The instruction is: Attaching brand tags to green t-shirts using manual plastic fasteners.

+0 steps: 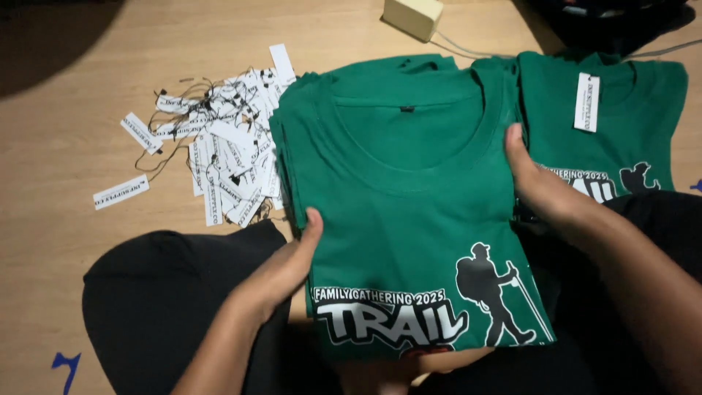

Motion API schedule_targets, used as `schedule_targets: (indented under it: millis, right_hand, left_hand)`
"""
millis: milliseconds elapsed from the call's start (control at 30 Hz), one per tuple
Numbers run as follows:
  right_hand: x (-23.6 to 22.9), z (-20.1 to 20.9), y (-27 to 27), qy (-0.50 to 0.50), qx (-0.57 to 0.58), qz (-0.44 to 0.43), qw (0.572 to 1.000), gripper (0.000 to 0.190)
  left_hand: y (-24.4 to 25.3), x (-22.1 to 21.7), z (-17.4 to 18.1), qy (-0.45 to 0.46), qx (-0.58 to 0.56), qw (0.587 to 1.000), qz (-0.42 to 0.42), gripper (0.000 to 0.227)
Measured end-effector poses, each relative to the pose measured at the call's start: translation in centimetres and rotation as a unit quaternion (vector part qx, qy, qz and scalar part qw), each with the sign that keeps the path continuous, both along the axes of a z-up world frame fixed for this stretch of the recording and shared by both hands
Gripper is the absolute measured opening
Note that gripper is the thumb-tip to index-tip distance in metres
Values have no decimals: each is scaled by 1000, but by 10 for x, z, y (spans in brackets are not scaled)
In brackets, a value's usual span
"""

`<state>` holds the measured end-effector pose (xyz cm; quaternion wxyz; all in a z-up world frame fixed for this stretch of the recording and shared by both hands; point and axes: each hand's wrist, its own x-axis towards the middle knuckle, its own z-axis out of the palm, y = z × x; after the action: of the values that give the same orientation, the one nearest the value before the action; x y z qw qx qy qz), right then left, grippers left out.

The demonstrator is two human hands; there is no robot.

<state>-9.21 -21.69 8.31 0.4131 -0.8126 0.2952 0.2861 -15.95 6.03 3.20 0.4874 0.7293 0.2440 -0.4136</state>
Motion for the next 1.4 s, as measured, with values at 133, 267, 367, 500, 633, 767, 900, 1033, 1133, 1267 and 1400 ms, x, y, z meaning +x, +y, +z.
schedule_targets:
  millis: [133,267,367,500,633,767,900,1033,1133,1267,1400]
  right_hand:
    - [6,2,13,-21,36,-15,999,100]
    - [4,3,29,-59,108,-56,991,107]
    - [-3,5,31,-88,156,-100,979,113]
    - [-14,5,32,-130,225,-160,952,123]
    - [-7,-45,-3,-117,158,-96,976,122]
    - [8,-66,-21,-180,226,-100,952,106]
    - [12,-11,-1,-190,185,-70,962,105]
    - [17,9,14,-156,177,-71,969,108]
    - [18,20,25,-114,165,-75,977,110]
    - [17,36,37,-71,154,-87,982,115]
    - [13,50,55,-22,142,-86,986,119]
  left_hand:
    - [-4,-10,-22,-20,-9,998,56,105]
    - [-5,-11,-37,-88,-180,953,226,104]
    - [-3,-3,-38,-94,-136,967,195,110]
    - [-11,-9,-52,-131,-92,965,209,124]
    - [-18,-13,-50,-151,-115,948,255,117]
    - [-44,-10,15,-111,-224,875,414,95]
    - [-55,-12,10,-212,-173,894,356,105]
    - [-56,1,-30,-265,-159,884,352,119]
    - [-61,-1,-58,-214,-109,907,345,131]
    - [-61,13,-50,-275,-162,873,370,114]
    - [-52,25,-11,-228,-165,898,339,132]
